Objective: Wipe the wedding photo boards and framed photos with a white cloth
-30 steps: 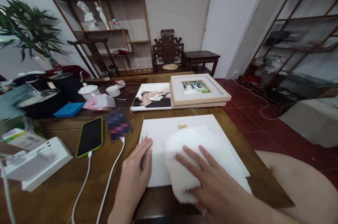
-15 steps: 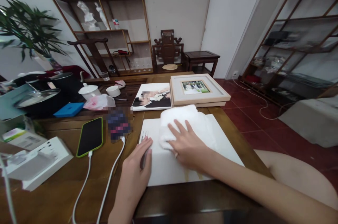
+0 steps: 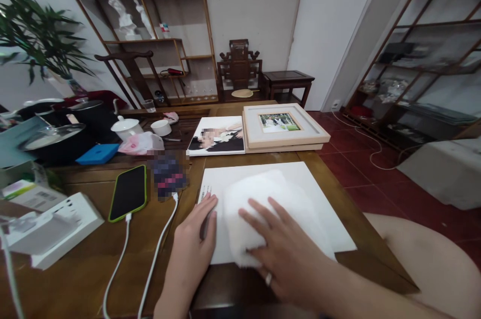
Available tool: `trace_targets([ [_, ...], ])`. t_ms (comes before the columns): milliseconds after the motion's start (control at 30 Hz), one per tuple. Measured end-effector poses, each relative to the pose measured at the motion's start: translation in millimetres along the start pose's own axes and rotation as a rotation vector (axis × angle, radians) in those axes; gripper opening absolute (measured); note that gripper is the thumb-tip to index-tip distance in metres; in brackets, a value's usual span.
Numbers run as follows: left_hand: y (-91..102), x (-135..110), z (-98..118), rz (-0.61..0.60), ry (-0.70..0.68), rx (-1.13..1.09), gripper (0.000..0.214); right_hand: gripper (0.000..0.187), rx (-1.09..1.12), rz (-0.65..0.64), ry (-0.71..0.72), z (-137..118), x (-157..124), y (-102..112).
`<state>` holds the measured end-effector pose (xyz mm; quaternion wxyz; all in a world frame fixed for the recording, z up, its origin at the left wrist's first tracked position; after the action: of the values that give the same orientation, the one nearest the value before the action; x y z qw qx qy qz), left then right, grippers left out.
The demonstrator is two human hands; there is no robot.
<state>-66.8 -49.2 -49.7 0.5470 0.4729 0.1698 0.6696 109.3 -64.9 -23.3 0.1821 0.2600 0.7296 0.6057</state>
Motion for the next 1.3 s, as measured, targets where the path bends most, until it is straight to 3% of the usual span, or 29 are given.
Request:
trace_targets([
  [167,-1.2,-0.4,-1.7,0.006,0.002,-0.014,0.032,0.029,-0.039,0.069,-0.131,37.1,25.7,7.7],
  [300,3.0,-0.4,2.7,0.002,0.031,-0.035,0.035,0.036,-0.080,0.054,-0.210,43.5,52.6,7.8],
  [400,10.4,-1.5,8.4,0.071,0.040,-0.097,0.038,0.033,-0.096,0.026,-0.192,28.7,62.7,4.7],
  [600,12.2,-7.5,2.2,0.103,0.039,-0.254,0.047,0.030,-0.047,0.079,0.166,-25.9,42.4,0.4],
  [767,8.9,-7.4,-3.4,0.061,0.112,-0.227,0.049,0.025,-0.018,0.010,0.194,-34.5,18.7,-0.6],
  [867,7.4,-4.7,0.8,0.027,0.098,-0.137,0.045,0.024,-0.004,-0.042,0.136,-25.7,10.7,1.1],
  [1000,5.5,-2.6,3.7,0.002,0.047,-0.065,0.041,0.029,0.027,-0.004,-0.049,2.2,15.3,8.6],
  [1133,4.2,-1.4,2.0,0.015,0.019,-0.025,0.037,0.031,0.004,0.053,-0.143,30.3,42.7,15.3],
  [1300,2.4,-0.1,1.3,0.036,-0.020,-0.009,0.033,0.035,-0.001,0.062,-0.083,37.1,90.9,22.3],
])
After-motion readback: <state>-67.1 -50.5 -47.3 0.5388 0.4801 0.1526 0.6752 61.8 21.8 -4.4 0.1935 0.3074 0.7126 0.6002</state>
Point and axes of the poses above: each hand's wrist, its own x-axis towards the middle knuckle, its own y-axis out of the back of the hand, z = x × y, the point moved 4 cm from there along x, towards the middle knuckle, and after that the axes turned 1 degree about -z, right-handed, at the moved point
